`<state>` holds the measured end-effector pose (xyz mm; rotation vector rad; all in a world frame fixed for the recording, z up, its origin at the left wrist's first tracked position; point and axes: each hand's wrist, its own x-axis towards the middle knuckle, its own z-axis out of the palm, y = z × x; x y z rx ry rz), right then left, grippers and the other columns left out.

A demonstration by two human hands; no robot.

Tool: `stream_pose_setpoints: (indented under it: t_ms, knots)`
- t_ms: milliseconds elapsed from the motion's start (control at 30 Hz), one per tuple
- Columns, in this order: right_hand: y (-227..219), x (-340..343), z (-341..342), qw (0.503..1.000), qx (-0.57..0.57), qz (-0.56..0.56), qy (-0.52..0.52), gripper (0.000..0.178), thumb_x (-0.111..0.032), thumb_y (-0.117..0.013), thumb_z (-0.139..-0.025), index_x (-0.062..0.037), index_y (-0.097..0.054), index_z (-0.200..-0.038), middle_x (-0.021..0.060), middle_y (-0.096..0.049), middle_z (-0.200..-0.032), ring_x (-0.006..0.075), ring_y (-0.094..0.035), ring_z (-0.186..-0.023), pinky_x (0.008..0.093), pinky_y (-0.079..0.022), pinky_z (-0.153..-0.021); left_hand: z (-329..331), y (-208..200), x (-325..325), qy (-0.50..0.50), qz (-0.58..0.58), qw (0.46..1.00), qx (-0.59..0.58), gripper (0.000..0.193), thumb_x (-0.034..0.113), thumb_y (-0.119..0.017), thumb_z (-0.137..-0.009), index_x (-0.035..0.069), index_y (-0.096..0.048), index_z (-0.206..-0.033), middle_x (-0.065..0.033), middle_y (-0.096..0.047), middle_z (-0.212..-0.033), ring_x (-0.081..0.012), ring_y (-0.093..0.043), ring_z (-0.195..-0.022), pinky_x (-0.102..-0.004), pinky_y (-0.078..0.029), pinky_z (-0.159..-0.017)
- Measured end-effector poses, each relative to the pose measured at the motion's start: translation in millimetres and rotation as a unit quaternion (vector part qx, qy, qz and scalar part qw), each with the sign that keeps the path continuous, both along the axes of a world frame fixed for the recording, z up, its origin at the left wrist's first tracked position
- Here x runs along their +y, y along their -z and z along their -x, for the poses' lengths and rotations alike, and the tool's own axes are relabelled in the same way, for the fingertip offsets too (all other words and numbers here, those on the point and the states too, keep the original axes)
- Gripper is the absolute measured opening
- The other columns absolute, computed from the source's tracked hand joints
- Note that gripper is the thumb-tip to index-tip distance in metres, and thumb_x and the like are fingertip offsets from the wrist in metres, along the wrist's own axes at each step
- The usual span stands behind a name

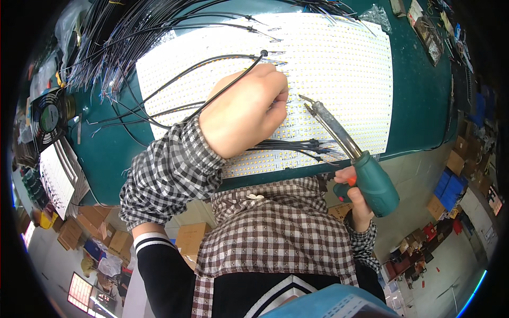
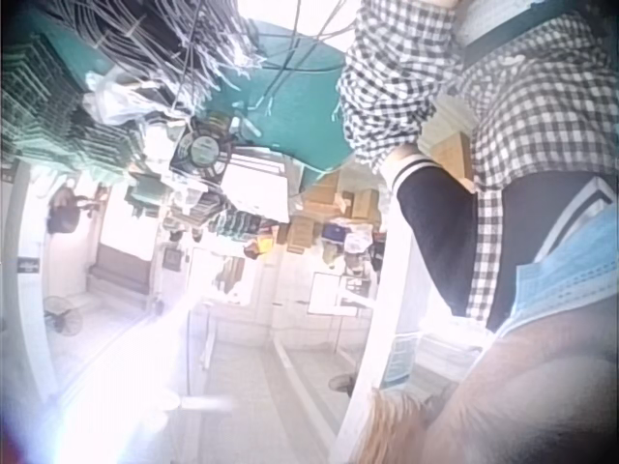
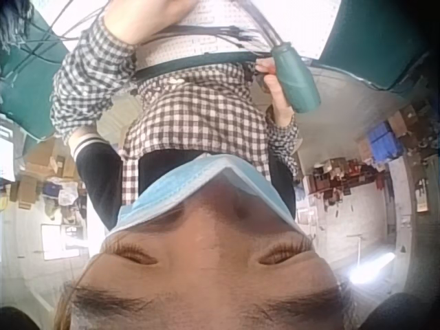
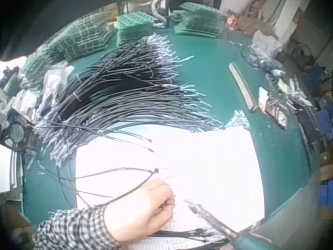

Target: The person uses a soldering iron to attach black wires to a large white LED panel. They hold the wires in place with one hand while applying heat with the soldering iron in the other, working systematically across the panel's surface.

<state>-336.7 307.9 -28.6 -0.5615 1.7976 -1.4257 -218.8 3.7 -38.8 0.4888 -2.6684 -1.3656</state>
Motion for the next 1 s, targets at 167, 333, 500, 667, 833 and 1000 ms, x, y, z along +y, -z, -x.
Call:
stream_pose_setpoints:
  t_ms: [167, 333, 500, 667, 833, 1000]
  knots:
    - [4, 4, -2, 0.999, 0.039, -0.008, -0.006, 0.061, -0.021, -0.090, -0.080, 0.0095, -0.062, -0.125, 0.0118, -0.075, -0.096, 0.0199, -0.074, -0.088, 0.0328, -0.060, -0.081, 0, 1, 2, -0.010, -0.002, 1.000, 0.002, 0.009, 0.002, -0.067, -0.083, -0.001, -0.061, -0.089, -0.0133, -0.059, -0.085, -0.0283, -0.063, -0.078, -0.0373, -0.052, -0.072]
    - [8, 7, -5, 1.000, 0.020, -0.006, 0.006, 0.064, -0.021, -0.091, -0.079, 0.0097, -0.061, -0.126, 0.0112, -0.076, -0.094, 0.0191, -0.074, -0.087, 0.0325, -0.060, -0.082, 0, 1, 2, -0.013, -0.006, 1.000, 0.005, 0.008, 0.002, -0.067, -0.083, -0.001, -0.061, -0.089, -0.0131, -0.059, -0.085, -0.0279, -0.063, -0.078, -0.0371, -0.052, -0.071]
    - [10, 8, -6, 1.000, 0.025, -0.006, 0.005, 0.065, -0.020, -0.091, -0.079, 0.0099, -0.060, -0.127, 0.0112, -0.076, -0.093, 0.0186, -0.075, -0.086, 0.0322, -0.060, -0.082, 0, 0, 1, -0.013, 0.000, 1.000, 0.003, 0.008, 0.001, -0.066, -0.082, 0.000, -0.062, -0.089, -0.0130, -0.059, -0.086, -0.0274, -0.062, -0.078, -0.0370, -0.051, -0.071]
    - [13, 10, -6, 1.000, 0.021, -0.008, 0.010, 0.065, -0.020, -0.091, -0.079, 0.0099, -0.060, -0.128, 0.0108, -0.076, -0.092, 0.0182, -0.075, -0.086, 0.0318, -0.059, -0.082, 0, 1, 2, -0.018, -0.009, 1.000, 0.008, 0.008, 0.000, -0.067, -0.082, 0.000, -0.061, -0.088, -0.0129, -0.059, -0.085, -0.0270, -0.062, -0.077, -0.0370, -0.051, -0.071]
    - [11, 8, -6, 1.000, 0.023, -0.016, 0.003, 0.066, -0.021, -0.091, -0.079, 0.0102, -0.060, -0.128, 0.0102, -0.077, -0.092, 0.0175, -0.074, -0.087, 0.0314, -0.059, -0.083, -1, 2, 2, -0.019, -0.007, 1.000, 0.011, 0.009, 0.000, -0.067, -0.081, 0.000, -0.061, -0.088, -0.0129, -0.059, -0.085, -0.0270, -0.062, -0.077, -0.0368, -0.051, -0.071]
    - [11, 8, -6, 1.000, 0.025, -0.014, 0.005, 0.066, -0.019, -0.091, -0.079, 0.0102, -0.059, -0.129, 0.0104, -0.077, -0.092, 0.0170, -0.074, -0.087, 0.0308, -0.058, -0.083, 0, 3, 3, -0.019, -0.005, 1.000, 0.014, 0.009, 0.000, -0.067, -0.081, 0.000, -0.061, -0.088, -0.0129, -0.059, -0.085, -0.0274, -0.062, -0.077, -0.0371, -0.051, -0.071]
